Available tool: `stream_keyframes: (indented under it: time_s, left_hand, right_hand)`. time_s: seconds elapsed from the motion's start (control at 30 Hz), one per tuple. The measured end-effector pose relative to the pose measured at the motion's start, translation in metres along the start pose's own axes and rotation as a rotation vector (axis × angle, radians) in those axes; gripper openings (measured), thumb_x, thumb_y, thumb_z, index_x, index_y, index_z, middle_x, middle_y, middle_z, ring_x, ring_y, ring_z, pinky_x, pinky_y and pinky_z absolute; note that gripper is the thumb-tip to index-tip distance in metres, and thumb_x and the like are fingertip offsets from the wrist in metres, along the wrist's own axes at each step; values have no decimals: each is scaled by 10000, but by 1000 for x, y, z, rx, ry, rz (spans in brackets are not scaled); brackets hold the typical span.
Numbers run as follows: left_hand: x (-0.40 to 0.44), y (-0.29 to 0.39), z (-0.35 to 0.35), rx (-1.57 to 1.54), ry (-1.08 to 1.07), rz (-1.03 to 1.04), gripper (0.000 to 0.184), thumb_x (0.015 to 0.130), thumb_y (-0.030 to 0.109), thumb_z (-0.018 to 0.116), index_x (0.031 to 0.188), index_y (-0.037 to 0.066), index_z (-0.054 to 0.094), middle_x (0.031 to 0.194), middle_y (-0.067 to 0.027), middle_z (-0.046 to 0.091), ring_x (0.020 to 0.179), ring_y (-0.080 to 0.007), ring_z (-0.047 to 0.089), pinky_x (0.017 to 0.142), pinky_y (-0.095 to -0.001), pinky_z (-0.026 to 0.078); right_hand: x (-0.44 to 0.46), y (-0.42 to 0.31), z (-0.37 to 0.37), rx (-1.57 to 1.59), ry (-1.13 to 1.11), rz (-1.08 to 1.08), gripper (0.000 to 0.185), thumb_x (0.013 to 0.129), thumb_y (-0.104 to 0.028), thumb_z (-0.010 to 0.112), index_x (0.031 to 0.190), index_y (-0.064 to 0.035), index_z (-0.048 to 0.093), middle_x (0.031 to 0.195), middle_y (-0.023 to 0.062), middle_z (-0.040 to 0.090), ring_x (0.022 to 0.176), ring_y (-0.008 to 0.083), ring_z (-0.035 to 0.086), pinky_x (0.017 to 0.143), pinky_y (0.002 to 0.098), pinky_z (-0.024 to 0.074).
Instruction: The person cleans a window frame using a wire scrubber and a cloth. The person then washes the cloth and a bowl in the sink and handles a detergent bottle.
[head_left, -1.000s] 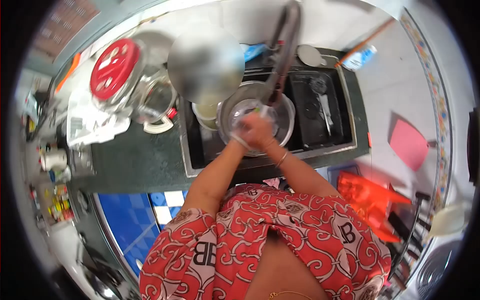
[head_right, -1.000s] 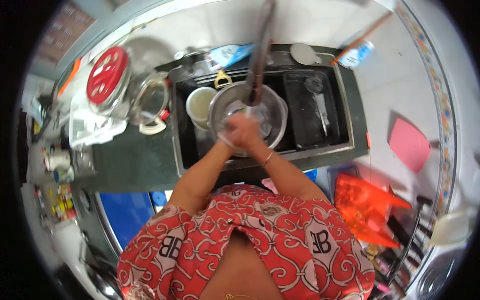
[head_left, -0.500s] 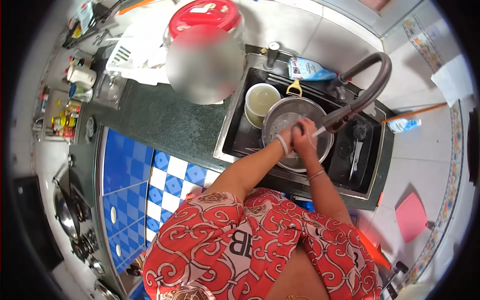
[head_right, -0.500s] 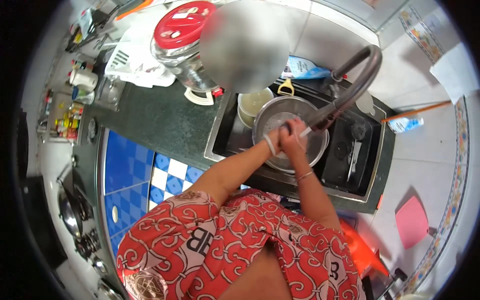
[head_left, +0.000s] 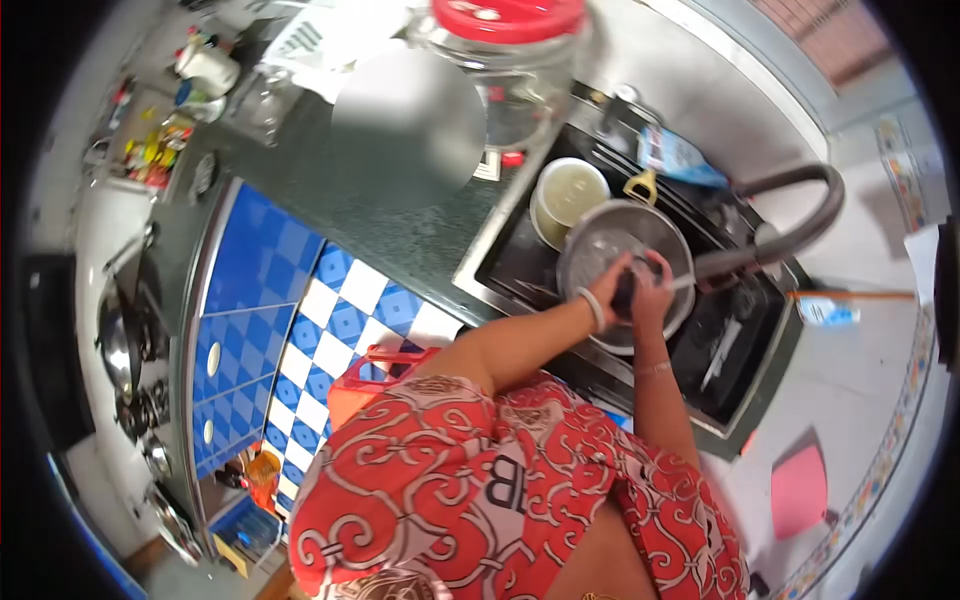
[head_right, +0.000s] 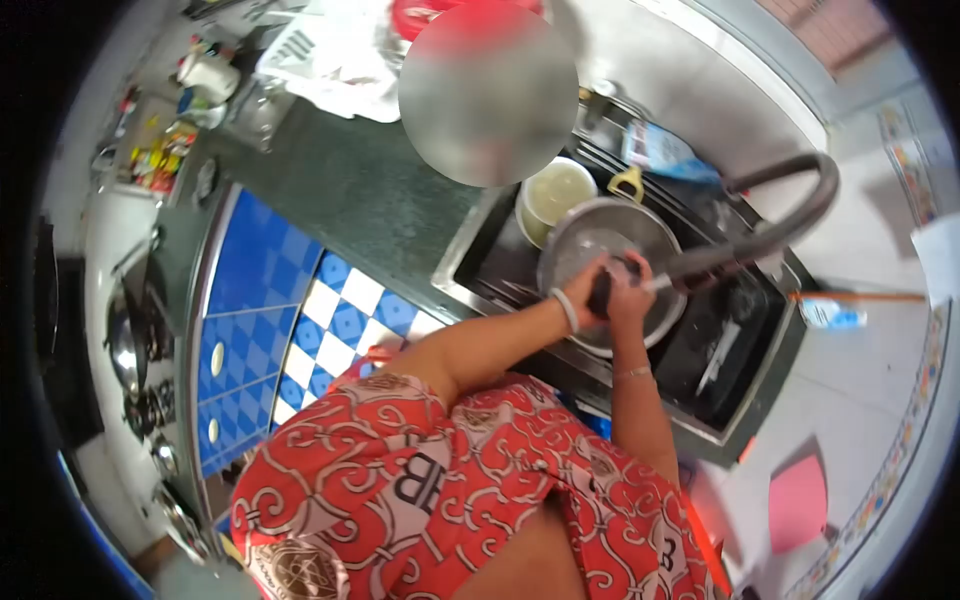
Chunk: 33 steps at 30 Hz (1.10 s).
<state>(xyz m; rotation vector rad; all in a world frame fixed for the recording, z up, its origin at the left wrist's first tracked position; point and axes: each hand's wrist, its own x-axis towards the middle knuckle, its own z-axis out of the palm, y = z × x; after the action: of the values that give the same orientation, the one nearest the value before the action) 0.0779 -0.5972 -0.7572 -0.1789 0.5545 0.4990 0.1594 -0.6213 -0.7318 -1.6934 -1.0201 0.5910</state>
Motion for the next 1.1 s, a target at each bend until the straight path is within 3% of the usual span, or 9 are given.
stream_keyframes:
  time_s: [0.1, 0.13, 0.23, 0.47, 0.87, 0.93, 1.0, 1.07, 1.1]
  left_hand:
    - [-4, 10, 7, 394, 136, 596, 298, 753, 245, 646, 1008, 105, 583, 1016, -60, 600, 955, -219, 556, 825, -335, 452]
    - [-8, 17, 10, 659, 212, 755, 279, 743, 212, 635, 991, 95, 585, 1002, -66, 597, 949, -226, 553, 821, -339, 448]
    - [-25, 27, 19, 1327, 257, 1307, 271, 664, 99, 587, 933, 73, 601, 935, -103, 586, 906, -273, 545, 827, -369, 430]
    - [-55, 53, 30, 1857, -39, 1580, 115, 611, 128, 616, 718, 168, 635, 905, -13, 597, 893, -237, 533, 742, -382, 397]
    - [-64, 99, 14, 2034, -439, 1675, 57, 605, 196, 615, 636, 171, 574, 814, 9, 579, 853, -218, 544, 702, -377, 443]
    - [-66, 106, 6, 1994, -415, 1597, 100, 638, 212, 609, 720, 162, 585, 834, -21, 583, 871, -229, 544, 723, -378, 449]
    - [-82, 123, 6, 1800, -351, 1508, 232, 677, 226, 595, 892, 140, 586, 871, -71, 586, 919, -267, 539, 772, -381, 446]
    - [-93, 141, 1, 1540, -232, 1385, 365, 705, 246, 587, 1040, 107, 550, 916, -127, 588, 956, -315, 536, 814, -386, 442]
    - [-96, 149, -12, 1429, -155, 1269, 421, 717, 260, 589, 1095, 88, 526, 938, -157, 588, 963, -338, 539, 823, -386, 442]
  right_hand:
    - [-7, -12, 4, 586, -53, 262, 245, 839, -183, 542, 1034, -36, 557, 994, 99, 581, 875, 180, 565, 810, 320, 460]
    - [-10, -13, 4, 278, -55, 86, 252, 868, -166, 501, 1068, -18, 538, 1050, 109, 570, 902, 199, 576, 829, 341, 466]
    - [1, 11, 18, 1131, 44, 766, 218, 871, -168, 475, 1027, -55, 576, 1015, 94, 602, 909, 242, 595, 831, 364, 480]
    - [2, 27, 42, 1289, -177, 707, 178, 883, -176, 452, 976, -80, 569, 957, 53, 581, 892, 181, 555, 814, 296, 449]
    - [8, 8, 76, 1028, -253, 671, 140, 857, -126, 461, 956, -85, 552, 996, 47, 562, 913, 170, 541, 807, 283, 436]
    - [6, 2, 72, 120, -427, -39, 136, 853, -117, 463, 953, -86, 549, 1003, 46, 559, 916, 168, 538, 806, 281, 434]
    - [15, -13, 63, 15, -481, -240, 132, 849, -109, 464, 949, -87, 546, 1009, 45, 556, 920, 166, 536, 805, 279, 432]
    - [31, -55, 79, 1045, -482, 863, 420, 885, -403, 432, 1091, -51, 529, 1098, 117, 560, 1019, 262, 539, 883, 402, 425]
    - [33, -66, 82, 957, -594, 737, 477, 905, -401, 390, 1191, -31, 483, 1175, 146, 532, 1079, 282, 515, 921, 438, 407]
